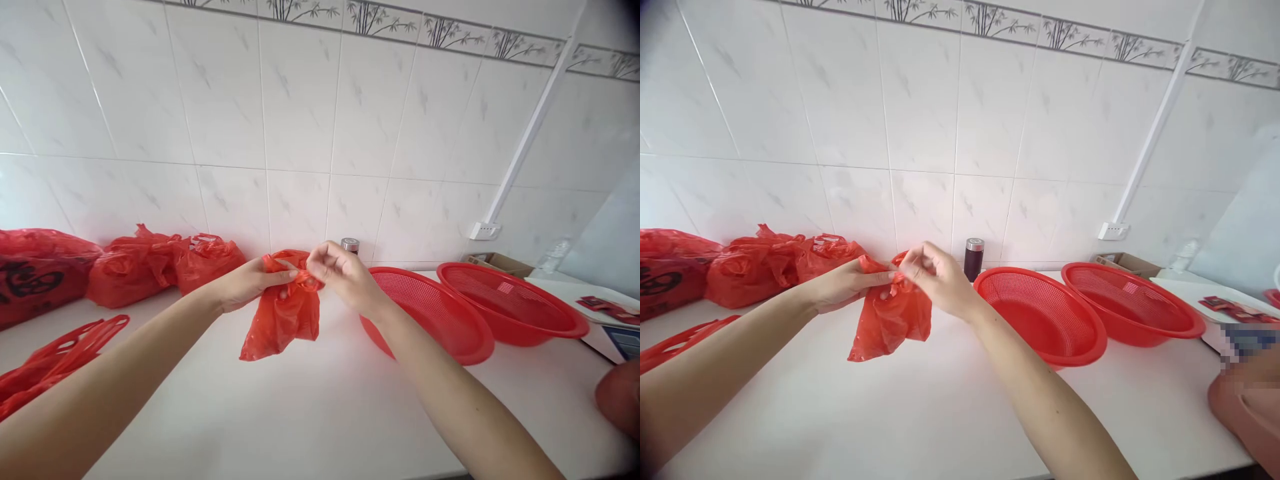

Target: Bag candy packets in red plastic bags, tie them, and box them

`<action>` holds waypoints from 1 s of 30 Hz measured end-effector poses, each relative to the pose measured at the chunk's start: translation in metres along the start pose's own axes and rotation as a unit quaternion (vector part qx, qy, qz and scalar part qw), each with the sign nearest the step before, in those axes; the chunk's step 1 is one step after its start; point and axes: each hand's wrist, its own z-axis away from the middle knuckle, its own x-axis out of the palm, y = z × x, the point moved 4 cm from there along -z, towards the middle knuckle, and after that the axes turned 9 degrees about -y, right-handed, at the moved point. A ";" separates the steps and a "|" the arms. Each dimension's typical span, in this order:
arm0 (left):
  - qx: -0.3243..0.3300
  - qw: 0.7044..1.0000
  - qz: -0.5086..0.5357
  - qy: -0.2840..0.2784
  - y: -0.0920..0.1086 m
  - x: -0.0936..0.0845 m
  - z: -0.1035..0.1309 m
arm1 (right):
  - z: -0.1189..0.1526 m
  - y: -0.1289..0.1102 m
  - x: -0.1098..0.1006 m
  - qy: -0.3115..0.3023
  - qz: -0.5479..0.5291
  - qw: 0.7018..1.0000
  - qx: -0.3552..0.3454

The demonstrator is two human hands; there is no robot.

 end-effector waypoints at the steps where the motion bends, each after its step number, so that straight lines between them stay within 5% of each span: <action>1: -0.001 0.999 -0.045 0.008 0.002 0.000 0.001 | -0.002 0.007 -0.002 0.031 0.010 0.999 0.006; 4: -0.017 0.977 -0.207 0.047 -0.001 0.002 -0.001 | -0.009 0.039 0.002 0.045 0.002 0.998 0.045; 9: 0.038 0.861 -0.440 0.251 -0.012 0.003 -0.006 | -0.009 0.076 0.019 0.035 -0.082 0.992 0.088; 11: 0.070 0.842 -0.461 0.272 -0.014 0.006 -0.008 | -0.004 0.080 0.024 0.004 -0.143 0.984 0.105; 15: 0.073 0.882 -0.420 0.202 -0.016 0.012 -0.007 | 0.009 0.078 0.024 -0.001 -0.199 0.973 0.121; 19: -0.031 0.921 -0.361 0.142 -0.034 0.012 0.015 | 0.025 0.082 0.022 0.061 -0.202 0.971 0.114; 25: -0.172 0.934 -0.263 0.172 -0.095 -0.006 0.081 | 0.049 0.147 0.001 0.263 -0.193 0.928 0.178; 30: -0.126 0.928 -0.266 0.229 -0.108 -0.005 0.090 | 0.039 0.184 0.001 0.371 -0.210 0.891 0.156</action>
